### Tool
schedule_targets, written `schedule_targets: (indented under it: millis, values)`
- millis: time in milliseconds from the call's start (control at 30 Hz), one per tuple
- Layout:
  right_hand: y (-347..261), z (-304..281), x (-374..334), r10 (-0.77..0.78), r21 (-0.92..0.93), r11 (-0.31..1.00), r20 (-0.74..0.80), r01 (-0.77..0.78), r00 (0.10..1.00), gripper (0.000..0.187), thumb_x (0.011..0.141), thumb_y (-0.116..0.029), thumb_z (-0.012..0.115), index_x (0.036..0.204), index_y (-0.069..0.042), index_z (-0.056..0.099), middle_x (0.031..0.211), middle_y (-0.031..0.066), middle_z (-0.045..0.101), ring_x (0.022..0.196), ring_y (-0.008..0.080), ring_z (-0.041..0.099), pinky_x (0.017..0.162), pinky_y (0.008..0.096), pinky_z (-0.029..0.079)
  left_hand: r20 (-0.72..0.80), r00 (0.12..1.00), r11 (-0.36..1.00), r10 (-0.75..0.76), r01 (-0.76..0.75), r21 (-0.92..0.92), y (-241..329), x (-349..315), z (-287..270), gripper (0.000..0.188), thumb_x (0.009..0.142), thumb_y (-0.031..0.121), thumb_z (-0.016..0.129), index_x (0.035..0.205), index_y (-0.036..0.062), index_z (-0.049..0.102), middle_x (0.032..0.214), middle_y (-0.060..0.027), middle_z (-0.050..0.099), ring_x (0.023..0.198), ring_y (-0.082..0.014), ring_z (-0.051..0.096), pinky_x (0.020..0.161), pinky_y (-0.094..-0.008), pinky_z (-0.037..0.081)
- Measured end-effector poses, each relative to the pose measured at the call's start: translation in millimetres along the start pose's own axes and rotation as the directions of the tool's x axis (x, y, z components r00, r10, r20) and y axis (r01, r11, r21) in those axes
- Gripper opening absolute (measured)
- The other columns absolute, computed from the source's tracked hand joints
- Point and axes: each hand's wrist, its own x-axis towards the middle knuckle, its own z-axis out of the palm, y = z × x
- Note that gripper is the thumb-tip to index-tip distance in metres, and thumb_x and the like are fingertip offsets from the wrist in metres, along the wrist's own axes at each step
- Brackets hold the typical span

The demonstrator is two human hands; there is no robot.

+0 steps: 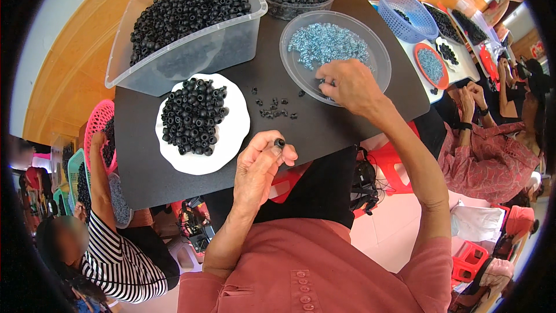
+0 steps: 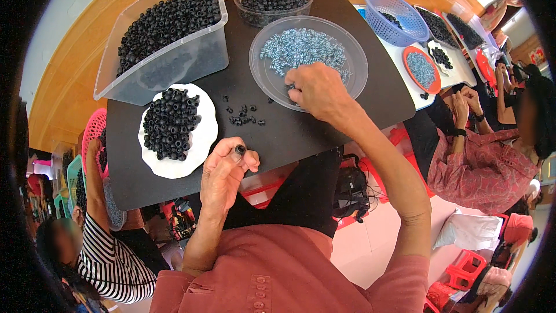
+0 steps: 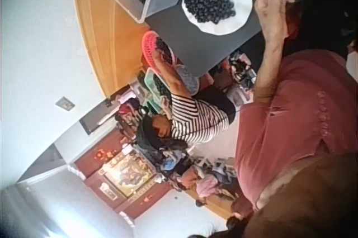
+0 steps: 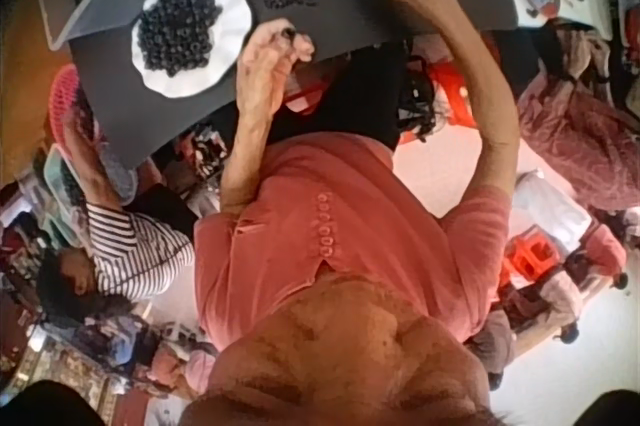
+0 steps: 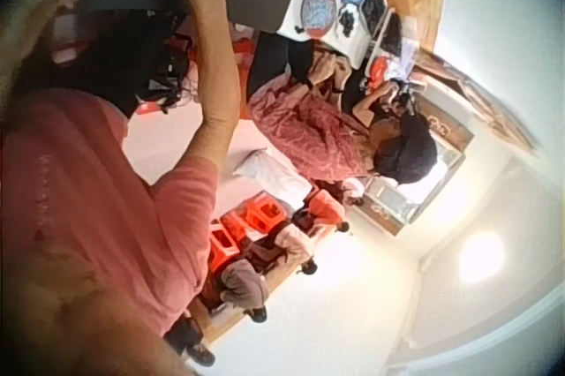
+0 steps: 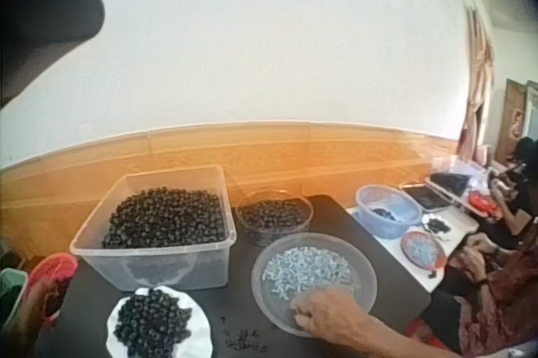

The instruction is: The person assembles plastic beads by inserting small components into black beads by hand, scoops additional black beads from a plastic container onto a paper plate, and attaches small components into the beads.

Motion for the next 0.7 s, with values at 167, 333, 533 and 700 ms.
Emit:
schedule_targets:
  millis: [167,333,533,700]
  values:
    - [-6.8,-1.9,2.7,0.059,-0.03,0.998,0.042,-0.058,0.997,0.015,0.069,-0.006,0.063,0.083,-0.003,0.062,0.069,0.0127,0.062,0.064,0.0296,0.062,0.063,0.0392,0.048,0.003,1.0,1.0,0.009,-0.009,0.004,-1.2,0.2,-0.4,0.016,0.091,0.003,0.043,0.103,-0.001,0.053,0.086,-0.0106,0.059,0.081,-0.0158,0.056,0.076,-0.0294,0.046]
    - [-7.0,1.1,0.5,0.06,0.141,0.989,-0.081,-0.049,0.995,0.012,0.067,0.0,0.06,0.078,-0.002,0.057,0.065,0.0104,0.058,0.058,0.023,0.059,0.059,0.0327,0.047,-0.003,1.0,1.0,-0.001,0.001,0.007,0.4,-0.2,2.1,0.016,0.091,0.002,0.042,0.103,-0.0014,0.053,0.087,-0.0116,0.06,0.079,-0.0149,0.055,0.076,-0.0283,0.045]
    - [-43.9,2.3,-8.6,0.191,0.482,0.874,-0.213,-0.067,0.958,0.014,0.069,0.001,0.061,0.083,-0.005,0.061,0.062,0.0007,0.054,0.058,0.0079,0.052,0.058,0.0227,0.044,0.008,1.0,1.0,0.016,-0.016,-0.016,1.1,-2.0,-1.0,0.017,0.092,0.002,0.042,0.104,-0.0012,0.053,0.086,-0.0116,0.061,0.079,-0.0139,0.055,0.076,-0.0268,0.045]
    - [-75.1,18.3,-33.2,0.17,0.891,0.432,0.075,-0.142,0.983,0.013,0.076,-0.002,0.061,0.088,-0.003,0.064,0.071,-0.0037,0.059,0.063,0.002,0.052,0.057,0.0186,0.043,0.004,1.0,1.0,-0.009,0.009,-0.021,0.7,-1.6,-0.4,0.017,0.093,0.005,0.042,0.106,-0.0012,0.053,0.087,-0.011,0.062,0.078,-0.0124,0.055,0.076,-0.0255,0.045]
